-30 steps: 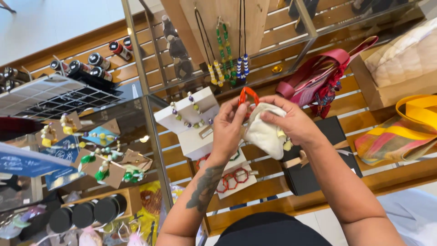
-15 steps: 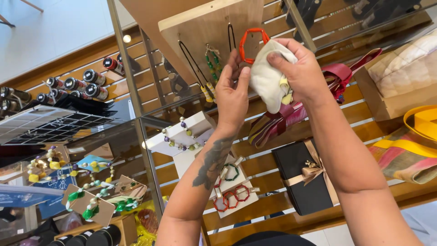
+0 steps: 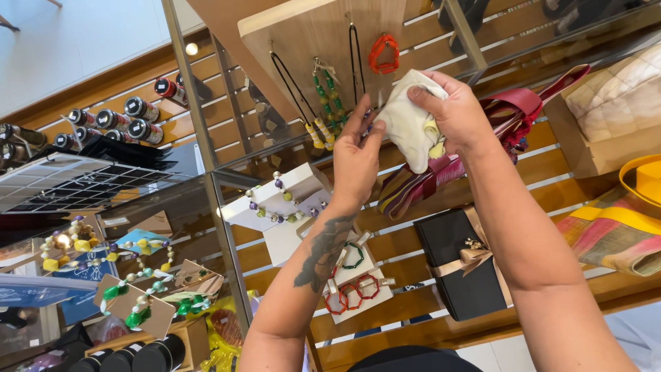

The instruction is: Cleaning various retail items such as bags and beaded jewelry with a white cloth.

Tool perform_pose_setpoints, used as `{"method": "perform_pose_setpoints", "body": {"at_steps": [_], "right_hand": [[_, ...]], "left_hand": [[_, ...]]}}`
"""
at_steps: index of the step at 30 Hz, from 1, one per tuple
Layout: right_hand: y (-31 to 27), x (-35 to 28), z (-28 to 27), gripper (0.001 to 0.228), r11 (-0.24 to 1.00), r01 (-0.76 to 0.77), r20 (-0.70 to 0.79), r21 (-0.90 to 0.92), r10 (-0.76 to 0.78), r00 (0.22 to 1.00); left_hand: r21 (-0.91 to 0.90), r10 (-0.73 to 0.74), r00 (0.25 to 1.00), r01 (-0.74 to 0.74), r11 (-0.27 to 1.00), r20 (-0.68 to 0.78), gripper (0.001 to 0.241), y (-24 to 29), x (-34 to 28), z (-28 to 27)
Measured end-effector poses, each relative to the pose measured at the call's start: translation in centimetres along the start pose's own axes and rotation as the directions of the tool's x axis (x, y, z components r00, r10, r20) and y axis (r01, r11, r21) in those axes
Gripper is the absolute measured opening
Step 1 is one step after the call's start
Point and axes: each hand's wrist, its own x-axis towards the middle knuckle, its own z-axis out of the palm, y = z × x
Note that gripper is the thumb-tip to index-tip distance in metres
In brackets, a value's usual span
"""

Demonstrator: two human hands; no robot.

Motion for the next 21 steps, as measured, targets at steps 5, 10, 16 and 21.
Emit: {"method": "perform_pose_setpoints", "body": {"at_steps": [5,10,16,21], "right_hand": [[4.5,-1.4,-0.5,0.025,1.000,-0.024,-0.161,0.019,0.027,0.987],[7.2,-3.2,0.9,0.025,0.986,-0.128,-0.141,-0.103,0.113,0.983],[3.6,-3.4,5.7,0.049,0.975,0.046,0.008,-0.217,-0.045,0.999],[1.6,-2.0,7.4,0.073,0.946,0.213,0.074,-0.246,-0.200,0.977]], "left_hand": [[0.099,-0.006,0.996,0.015,0.995,-0.091,0.042,-3.7,-2.2,-2.4],[0.058,-0.132,0.981,0.141,0.988,-0.139,0.035,-5.3,-5.2,-4.7],[0.007,-0.159,0.970,0.163,0.987,-0.185,0.031,-5.0,-5.6,-4.9],[-0.051,-0.063,0.980,0.054,0.997,-0.188,0.030,-1.8,-4.8,-4.6]]}}
